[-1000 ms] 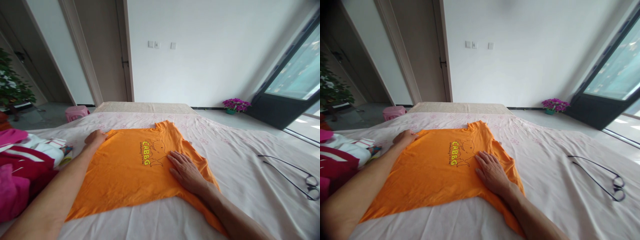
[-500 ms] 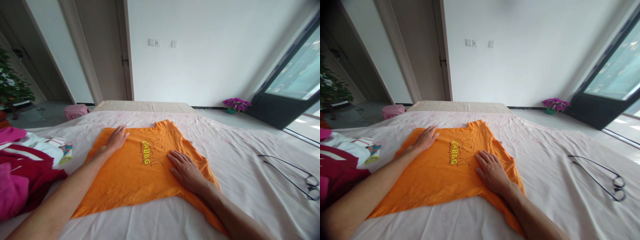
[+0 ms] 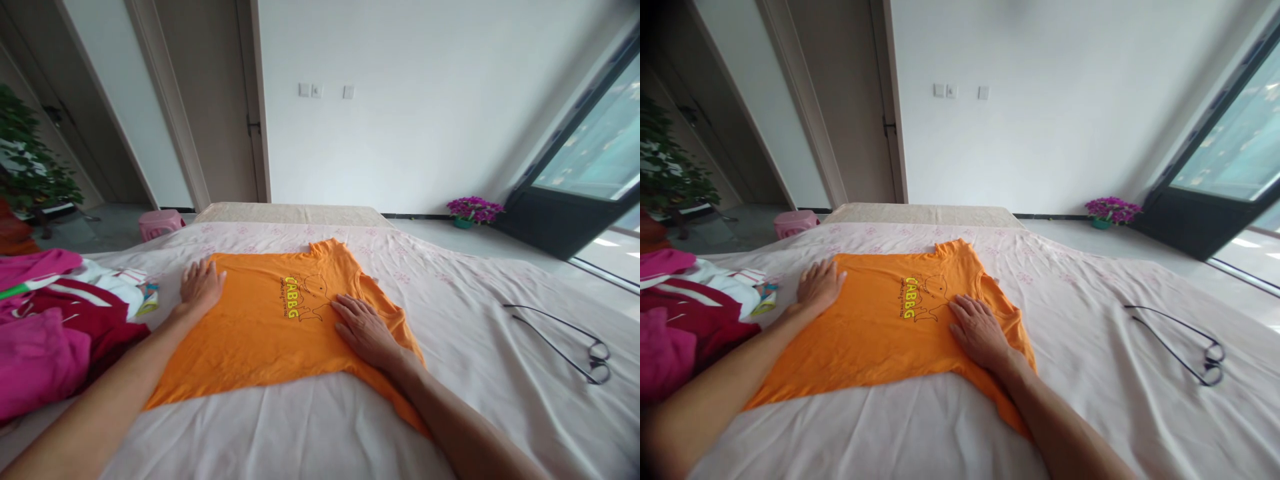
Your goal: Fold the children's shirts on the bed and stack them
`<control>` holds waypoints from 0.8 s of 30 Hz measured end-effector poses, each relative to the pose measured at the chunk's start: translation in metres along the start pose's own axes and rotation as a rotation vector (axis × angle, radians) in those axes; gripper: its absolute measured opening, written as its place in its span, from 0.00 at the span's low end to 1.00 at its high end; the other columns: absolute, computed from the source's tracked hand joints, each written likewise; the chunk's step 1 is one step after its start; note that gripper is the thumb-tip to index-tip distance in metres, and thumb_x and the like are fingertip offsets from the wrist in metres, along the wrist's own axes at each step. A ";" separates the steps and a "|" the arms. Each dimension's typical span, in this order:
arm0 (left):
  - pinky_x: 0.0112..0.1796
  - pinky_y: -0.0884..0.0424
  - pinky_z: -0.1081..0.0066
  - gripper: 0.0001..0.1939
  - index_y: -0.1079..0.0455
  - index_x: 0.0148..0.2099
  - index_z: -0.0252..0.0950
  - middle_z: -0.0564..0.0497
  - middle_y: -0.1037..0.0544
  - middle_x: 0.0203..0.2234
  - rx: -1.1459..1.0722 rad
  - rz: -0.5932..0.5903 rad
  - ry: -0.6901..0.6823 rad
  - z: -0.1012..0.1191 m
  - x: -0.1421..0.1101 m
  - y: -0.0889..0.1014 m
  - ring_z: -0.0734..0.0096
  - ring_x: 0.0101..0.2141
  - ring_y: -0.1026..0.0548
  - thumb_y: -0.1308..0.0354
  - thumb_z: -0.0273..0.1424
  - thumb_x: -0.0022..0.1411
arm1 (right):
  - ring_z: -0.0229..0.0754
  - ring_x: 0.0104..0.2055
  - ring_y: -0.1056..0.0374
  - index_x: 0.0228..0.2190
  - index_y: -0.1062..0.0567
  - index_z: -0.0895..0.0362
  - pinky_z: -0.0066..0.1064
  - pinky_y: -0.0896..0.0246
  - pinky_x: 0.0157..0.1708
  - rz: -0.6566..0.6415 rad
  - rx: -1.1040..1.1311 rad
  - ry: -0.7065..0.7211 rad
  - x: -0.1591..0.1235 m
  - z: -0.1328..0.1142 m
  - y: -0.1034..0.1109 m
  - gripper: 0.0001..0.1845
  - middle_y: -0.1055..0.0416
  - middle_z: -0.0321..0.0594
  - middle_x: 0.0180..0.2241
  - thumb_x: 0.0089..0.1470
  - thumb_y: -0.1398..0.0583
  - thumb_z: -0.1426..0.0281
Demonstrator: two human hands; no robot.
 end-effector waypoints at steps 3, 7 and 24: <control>0.65 0.51 0.56 0.31 0.42 0.68 0.30 0.36 0.41 0.67 -0.048 -0.045 -0.189 0.046 -0.044 -0.003 0.51 0.67 0.44 0.58 0.43 0.70 | 0.49 0.68 0.49 0.64 0.37 0.53 0.48 0.57 0.67 -0.002 -0.001 -0.005 0.000 0.000 -0.001 0.28 0.42 0.45 0.66 0.67 0.51 0.57; 0.65 0.50 0.55 0.33 0.44 0.70 0.40 0.42 0.44 0.69 -0.148 -0.162 -0.540 0.088 -0.106 -0.005 0.55 0.68 0.47 0.58 0.48 0.69 | 0.49 0.68 0.49 0.64 0.38 0.54 0.48 0.57 0.67 -0.010 0.002 0.001 -0.001 0.000 -0.001 0.29 0.42 0.46 0.66 0.67 0.51 0.58; 0.59 0.41 0.50 0.32 0.40 0.68 0.35 0.35 0.38 0.65 0.154 -0.018 -0.268 -0.061 -0.156 0.026 0.47 0.63 0.37 0.60 0.45 0.69 | 0.50 0.68 0.48 0.64 0.36 0.54 0.47 0.58 0.67 -0.017 0.057 0.012 -0.001 0.007 -0.007 0.28 0.42 0.46 0.66 0.65 0.49 0.59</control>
Point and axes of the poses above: each hand's wrist, its own x-axis towards the middle knuckle, its own y-axis out of the back of the hand, z = x × y, the point moved 5 cm from there along x, towards the middle knuckle
